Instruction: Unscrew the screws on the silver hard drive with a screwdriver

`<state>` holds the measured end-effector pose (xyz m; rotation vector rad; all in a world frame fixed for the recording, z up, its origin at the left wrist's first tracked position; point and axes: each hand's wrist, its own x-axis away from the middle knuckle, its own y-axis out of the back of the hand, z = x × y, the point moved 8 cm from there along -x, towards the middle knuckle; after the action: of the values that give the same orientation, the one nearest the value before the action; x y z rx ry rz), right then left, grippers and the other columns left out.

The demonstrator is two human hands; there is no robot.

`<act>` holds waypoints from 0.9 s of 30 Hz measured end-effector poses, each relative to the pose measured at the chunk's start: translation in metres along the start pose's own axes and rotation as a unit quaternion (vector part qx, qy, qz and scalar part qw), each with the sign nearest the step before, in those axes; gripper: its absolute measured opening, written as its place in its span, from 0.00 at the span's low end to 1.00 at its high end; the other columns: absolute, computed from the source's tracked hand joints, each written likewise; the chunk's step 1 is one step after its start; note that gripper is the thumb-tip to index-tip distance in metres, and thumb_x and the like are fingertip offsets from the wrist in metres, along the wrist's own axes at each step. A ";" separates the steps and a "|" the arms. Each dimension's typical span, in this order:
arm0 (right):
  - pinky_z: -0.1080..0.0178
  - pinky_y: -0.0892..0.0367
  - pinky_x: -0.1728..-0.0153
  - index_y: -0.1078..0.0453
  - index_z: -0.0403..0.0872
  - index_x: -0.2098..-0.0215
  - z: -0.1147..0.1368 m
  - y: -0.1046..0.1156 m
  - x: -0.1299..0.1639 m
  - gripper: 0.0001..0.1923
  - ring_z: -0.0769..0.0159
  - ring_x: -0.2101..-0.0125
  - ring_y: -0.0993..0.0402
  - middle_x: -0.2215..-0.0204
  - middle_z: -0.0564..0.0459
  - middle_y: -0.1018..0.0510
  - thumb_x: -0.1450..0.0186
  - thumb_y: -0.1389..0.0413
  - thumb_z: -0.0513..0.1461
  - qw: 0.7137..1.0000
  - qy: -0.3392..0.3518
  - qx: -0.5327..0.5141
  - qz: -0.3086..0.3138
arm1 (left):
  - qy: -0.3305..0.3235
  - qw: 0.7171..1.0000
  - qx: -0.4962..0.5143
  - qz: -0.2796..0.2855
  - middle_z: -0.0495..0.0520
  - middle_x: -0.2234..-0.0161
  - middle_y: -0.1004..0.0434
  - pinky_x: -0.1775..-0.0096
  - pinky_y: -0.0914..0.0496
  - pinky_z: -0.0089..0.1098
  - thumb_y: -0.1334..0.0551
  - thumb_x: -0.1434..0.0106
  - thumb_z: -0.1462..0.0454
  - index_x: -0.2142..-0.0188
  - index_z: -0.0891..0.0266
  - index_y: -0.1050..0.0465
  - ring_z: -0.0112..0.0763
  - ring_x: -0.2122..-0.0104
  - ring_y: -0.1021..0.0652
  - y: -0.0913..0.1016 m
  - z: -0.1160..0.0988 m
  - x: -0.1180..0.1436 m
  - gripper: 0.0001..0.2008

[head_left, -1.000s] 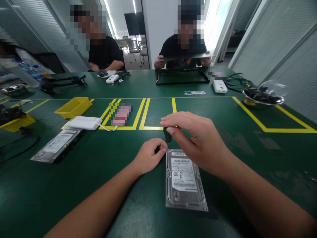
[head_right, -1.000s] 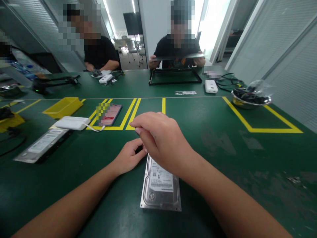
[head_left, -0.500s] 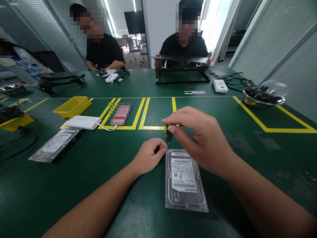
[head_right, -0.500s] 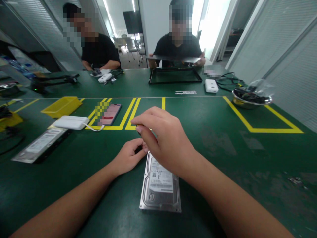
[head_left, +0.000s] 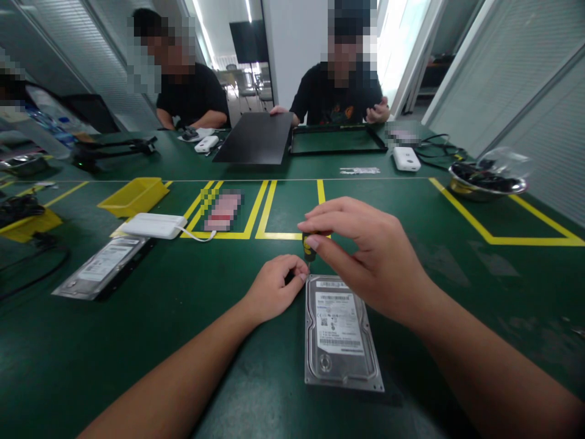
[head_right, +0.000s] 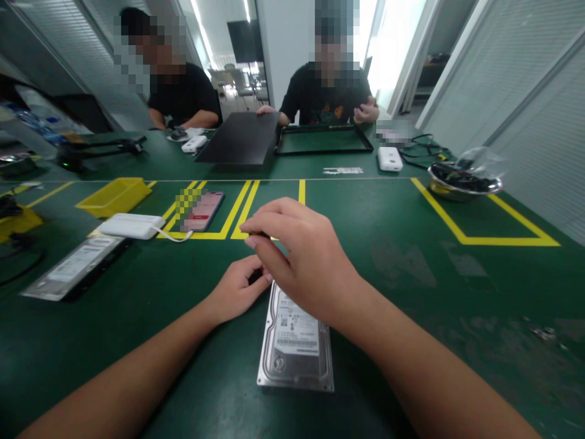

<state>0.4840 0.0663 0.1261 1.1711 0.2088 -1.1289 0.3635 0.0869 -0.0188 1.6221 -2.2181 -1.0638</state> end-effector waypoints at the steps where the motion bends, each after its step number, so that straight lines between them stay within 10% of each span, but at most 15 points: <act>1: 0.63 0.30 0.55 0.24 0.45 0.58 0.000 0.000 0.000 0.08 0.67 0.58 0.25 0.60 0.50 0.20 0.34 0.45 0.33 1.000 0.002 -0.001 0.000 | 0.001 1.000 -0.001 0.002 0.48 0.69 0.28 0.63 0.37 0.31 0.42 0.36 0.68 0.68 0.62 0.31 0.31 0.68 0.28 0.000 0.000 0.000 0.04; 27: 0.60 0.31 0.53 0.29 0.45 0.64 -0.001 0.001 0.000 0.05 0.64 0.57 0.25 0.62 0.51 0.21 0.36 0.45 0.31 0.999 0.008 0.035 -0.010 | 0.005 1.000 -0.002 0.006 0.47 0.70 0.29 0.63 0.37 0.31 0.41 0.36 0.69 0.68 0.62 0.31 0.30 0.68 0.29 0.000 0.002 0.000 0.04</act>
<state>0.4852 0.0665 0.1263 1.2425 0.1947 -1.1530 0.3625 0.0873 -0.0200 1.6076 -2.2151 -1.0531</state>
